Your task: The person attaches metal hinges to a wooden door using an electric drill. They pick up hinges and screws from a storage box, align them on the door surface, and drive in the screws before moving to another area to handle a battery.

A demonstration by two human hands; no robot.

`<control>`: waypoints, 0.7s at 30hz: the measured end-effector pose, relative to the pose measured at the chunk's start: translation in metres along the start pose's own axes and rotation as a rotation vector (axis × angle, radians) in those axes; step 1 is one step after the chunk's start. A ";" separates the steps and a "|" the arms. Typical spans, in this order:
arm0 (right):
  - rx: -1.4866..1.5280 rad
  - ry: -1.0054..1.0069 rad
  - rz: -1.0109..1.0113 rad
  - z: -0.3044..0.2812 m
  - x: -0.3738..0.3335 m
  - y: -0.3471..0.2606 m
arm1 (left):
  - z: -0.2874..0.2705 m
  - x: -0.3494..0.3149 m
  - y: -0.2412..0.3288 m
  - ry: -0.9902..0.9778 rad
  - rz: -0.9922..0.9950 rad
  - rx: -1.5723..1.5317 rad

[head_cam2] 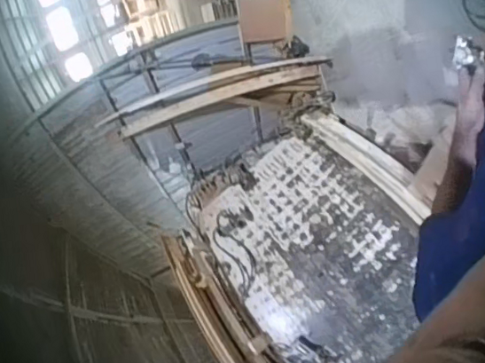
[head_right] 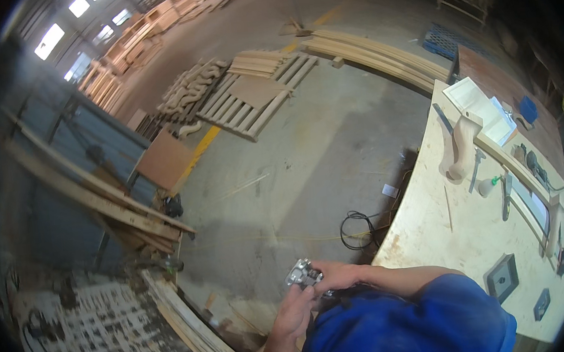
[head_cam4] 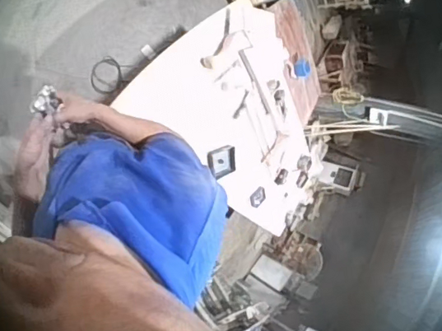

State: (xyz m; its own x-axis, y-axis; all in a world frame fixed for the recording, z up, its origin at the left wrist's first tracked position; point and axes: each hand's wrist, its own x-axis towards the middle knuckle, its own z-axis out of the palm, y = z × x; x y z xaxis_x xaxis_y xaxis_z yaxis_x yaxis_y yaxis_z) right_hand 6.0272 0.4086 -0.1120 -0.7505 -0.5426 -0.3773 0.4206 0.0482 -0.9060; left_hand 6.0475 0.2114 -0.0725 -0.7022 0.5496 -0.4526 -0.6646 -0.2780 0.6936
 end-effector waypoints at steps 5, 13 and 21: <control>0.750 0.028 -0.095 -0.086 0.082 -0.018 | -0.020 0.124 0.106 0.038 0.043 0.254; 1.163 -0.214 -0.104 -0.241 0.266 -0.100 | -0.052 0.350 0.234 0.204 -0.048 0.128; 0.920 -0.031 -0.208 -0.437 0.358 -0.247 | -0.001 0.555 0.401 0.024 0.012 0.071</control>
State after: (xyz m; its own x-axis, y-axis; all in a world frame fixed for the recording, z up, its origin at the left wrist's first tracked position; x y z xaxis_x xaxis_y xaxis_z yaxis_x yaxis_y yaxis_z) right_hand 5.4318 0.5687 -0.1075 -0.8477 -0.4882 -0.2076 0.5265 -0.7261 -0.4422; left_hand 5.3912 0.4039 -0.0462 -0.7162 0.5276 -0.4568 -0.6372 -0.2275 0.7363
